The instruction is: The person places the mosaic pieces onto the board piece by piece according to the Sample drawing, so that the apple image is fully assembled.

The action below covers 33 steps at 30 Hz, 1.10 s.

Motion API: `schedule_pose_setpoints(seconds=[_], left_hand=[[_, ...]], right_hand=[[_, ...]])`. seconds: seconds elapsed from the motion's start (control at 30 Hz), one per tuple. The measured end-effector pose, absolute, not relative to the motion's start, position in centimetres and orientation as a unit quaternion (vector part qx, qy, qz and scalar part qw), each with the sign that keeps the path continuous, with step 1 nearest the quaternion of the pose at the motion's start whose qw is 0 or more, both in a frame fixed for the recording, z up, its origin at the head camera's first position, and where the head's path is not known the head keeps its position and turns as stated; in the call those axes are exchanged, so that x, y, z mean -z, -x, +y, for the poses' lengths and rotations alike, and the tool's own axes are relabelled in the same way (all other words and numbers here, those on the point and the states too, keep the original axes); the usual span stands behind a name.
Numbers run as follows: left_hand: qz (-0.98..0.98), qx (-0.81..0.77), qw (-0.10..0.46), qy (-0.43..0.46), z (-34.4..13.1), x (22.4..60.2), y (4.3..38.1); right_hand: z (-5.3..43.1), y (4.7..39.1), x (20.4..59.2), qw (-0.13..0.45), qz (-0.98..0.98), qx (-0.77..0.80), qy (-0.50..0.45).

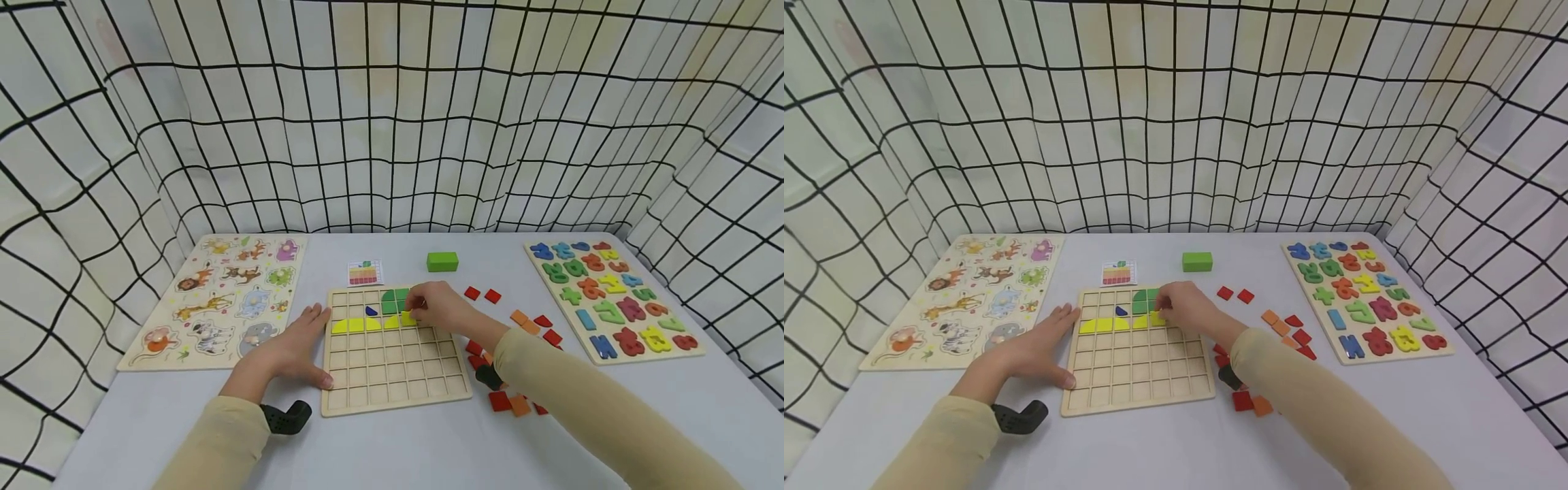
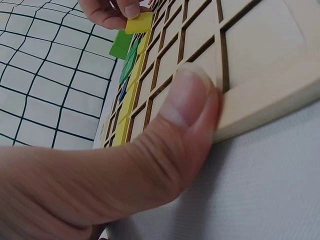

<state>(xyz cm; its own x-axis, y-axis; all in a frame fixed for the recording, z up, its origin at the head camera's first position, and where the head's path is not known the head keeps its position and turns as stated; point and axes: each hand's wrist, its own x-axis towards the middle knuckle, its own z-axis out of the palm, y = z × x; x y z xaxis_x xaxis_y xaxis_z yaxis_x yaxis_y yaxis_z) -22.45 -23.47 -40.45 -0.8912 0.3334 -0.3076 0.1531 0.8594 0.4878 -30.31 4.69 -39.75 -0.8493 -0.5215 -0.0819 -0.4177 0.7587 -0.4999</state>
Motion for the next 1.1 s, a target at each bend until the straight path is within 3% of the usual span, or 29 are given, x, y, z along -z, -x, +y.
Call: schedule_pose_setpoints(seconds=[0.83, 1.1], left_hand=[[0.944, -0.236, 0.194, -0.127, -23.3, 40.4, 22.3], [0.945, -0.232, 0.192, -0.130, -23.4, 40.3, 22.3]], right_hand=[[3.8, 30.0, 40.3, 0.104, 0.942, 0.198, 0.252], [7.1, 29.9, 38.6, 0.094, 0.940, 0.211, 0.251]])
